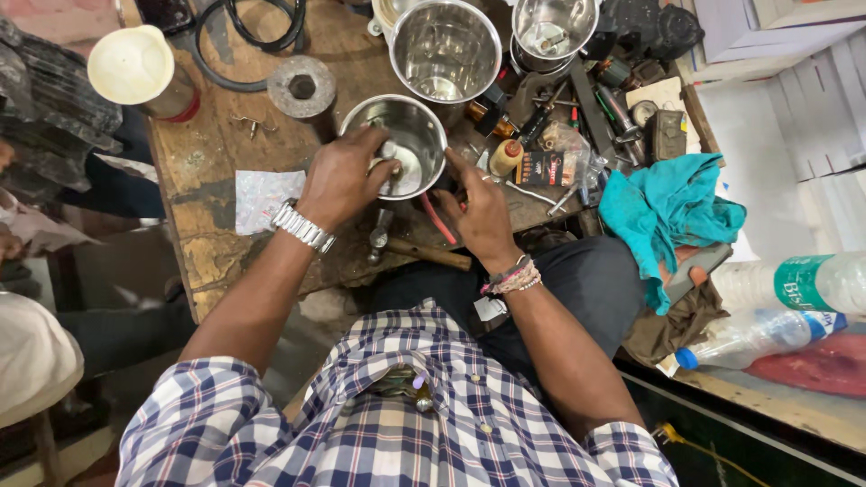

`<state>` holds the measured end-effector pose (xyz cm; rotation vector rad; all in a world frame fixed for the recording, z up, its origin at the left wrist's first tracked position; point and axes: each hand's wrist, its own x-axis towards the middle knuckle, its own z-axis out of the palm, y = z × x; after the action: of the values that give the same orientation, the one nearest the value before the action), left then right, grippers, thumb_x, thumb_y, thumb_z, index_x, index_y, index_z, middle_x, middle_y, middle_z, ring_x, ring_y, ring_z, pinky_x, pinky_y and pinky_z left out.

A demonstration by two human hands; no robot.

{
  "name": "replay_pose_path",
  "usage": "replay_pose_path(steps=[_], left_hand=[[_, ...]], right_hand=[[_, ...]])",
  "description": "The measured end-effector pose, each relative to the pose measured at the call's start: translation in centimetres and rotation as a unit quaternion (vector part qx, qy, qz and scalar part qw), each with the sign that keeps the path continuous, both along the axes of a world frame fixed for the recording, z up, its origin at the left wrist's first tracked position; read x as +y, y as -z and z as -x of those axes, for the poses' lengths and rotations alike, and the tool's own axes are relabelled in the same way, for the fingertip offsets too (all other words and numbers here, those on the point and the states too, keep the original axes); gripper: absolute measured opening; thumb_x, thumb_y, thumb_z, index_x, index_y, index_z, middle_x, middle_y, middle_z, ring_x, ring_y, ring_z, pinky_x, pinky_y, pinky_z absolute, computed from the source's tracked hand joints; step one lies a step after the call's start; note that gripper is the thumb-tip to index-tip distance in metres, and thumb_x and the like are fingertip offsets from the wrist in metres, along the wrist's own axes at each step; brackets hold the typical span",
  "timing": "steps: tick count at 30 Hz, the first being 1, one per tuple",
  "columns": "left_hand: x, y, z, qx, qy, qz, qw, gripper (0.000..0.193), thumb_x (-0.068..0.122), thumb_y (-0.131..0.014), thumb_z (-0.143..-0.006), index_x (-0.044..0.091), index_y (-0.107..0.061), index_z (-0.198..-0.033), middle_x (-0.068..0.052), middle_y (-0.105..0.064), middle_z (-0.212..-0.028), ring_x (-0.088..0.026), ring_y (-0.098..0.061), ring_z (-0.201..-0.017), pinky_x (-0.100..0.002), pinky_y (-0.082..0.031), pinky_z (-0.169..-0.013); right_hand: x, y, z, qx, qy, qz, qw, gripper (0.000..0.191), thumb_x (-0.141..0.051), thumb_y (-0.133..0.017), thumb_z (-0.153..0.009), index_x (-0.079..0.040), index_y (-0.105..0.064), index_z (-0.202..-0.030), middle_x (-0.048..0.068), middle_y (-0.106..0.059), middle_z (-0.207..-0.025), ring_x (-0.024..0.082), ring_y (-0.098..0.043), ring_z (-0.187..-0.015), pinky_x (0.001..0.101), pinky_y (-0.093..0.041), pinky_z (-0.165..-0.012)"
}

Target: The person disassembles a pressure cooker lid and a blender jar, then uses a hammer and pliers to adjust internal components. They handle a small plastic bag and currency, then reassemble the parts on a cluttered workbench.

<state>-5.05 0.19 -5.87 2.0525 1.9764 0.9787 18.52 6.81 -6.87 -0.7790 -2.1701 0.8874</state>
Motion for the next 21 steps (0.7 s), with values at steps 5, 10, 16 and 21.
replay_pose_path(steps=[5, 10, 16, 21], left_hand=[[-0.8, 0.2, -0.7, -0.053, -0.033, 0.001, 0.998, 0.037, 0.026, -0.077, -0.092, 0.004, -0.066, -0.121, -0.02, -0.072, -0.087, -0.039, -0.07, -0.08, -0.049, -0.054, -0.069], [-0.7, -1.8, -1.5, -0.019, -0.019, -0.103, 0.994, 0.032, 0.022, -0.077, -0.096, 0.007, -0.066, -0.122, -0.019, -0.073, -0.091, -0.038, -0.071, -0.08, -0.047, -0.055, -0.07], [-0.1, -5.7, -2.5, -0.047, -0.019, -0.123, 0.991, 0.032, 0.014, -0.078, -0.097, 0.007, -0.064, -0.126, -0.016, -0.074, -0.091, -0.032, -0.073, -0.079, -0.043, -0.055, -0.066], [-0.1, -7.3, -2.9, -0.064, -0.012, -0.162, 0.985, 0.037, 0.01, -0.078, -0.1, 0.004, -0.061, -0.132, -0.017, -0.074, -0.097, -0.031, -0.074, -0.084, -0.041, -0.057, -0.07]], right_hand=[[-0.1, 0.4, -0.2, 0.015, 0.006, 0.01, 1.0, 0.055, -0.008, -0.077, -0.093, -0.003, -0.055, -0.143, 0.022, -0.069, -0.132, 0.035, -0.068, -0.124, 0.0395, -0.056, -0.1], [-1.1, 1.9, -0.7, 0.07, 0.033, 0.05, 0.996, 0.052, -0.001, -0.071, -0.097, -0.003, -0.051, -0.144, 0.018, -0.07, -0.134, 0.027, -0.069, -0.128, 0.0341, -0.06, -0.101], [0.2, 3.6, -1.0, 0.183, 0.069, 0.115, 0.974, 0.051, 0.011, -0.066, -0.096, 0.006, -0.047, -0.143, 0.022, -0.064, -0.139, 0.028, -0.062, -0.133, 0.0343, -0.058, -0.104], [0.4, 3.7, -0.8, 0.203, 0.034, 0.097, 0.974, 0.048, 0.014, -0.064, -0.098, 0.008, -0.049, -0.144, 0.023, -0.062, -0.141, 0.027, -0.061, -0.134, 0.0362, -0.056, -0.11]])
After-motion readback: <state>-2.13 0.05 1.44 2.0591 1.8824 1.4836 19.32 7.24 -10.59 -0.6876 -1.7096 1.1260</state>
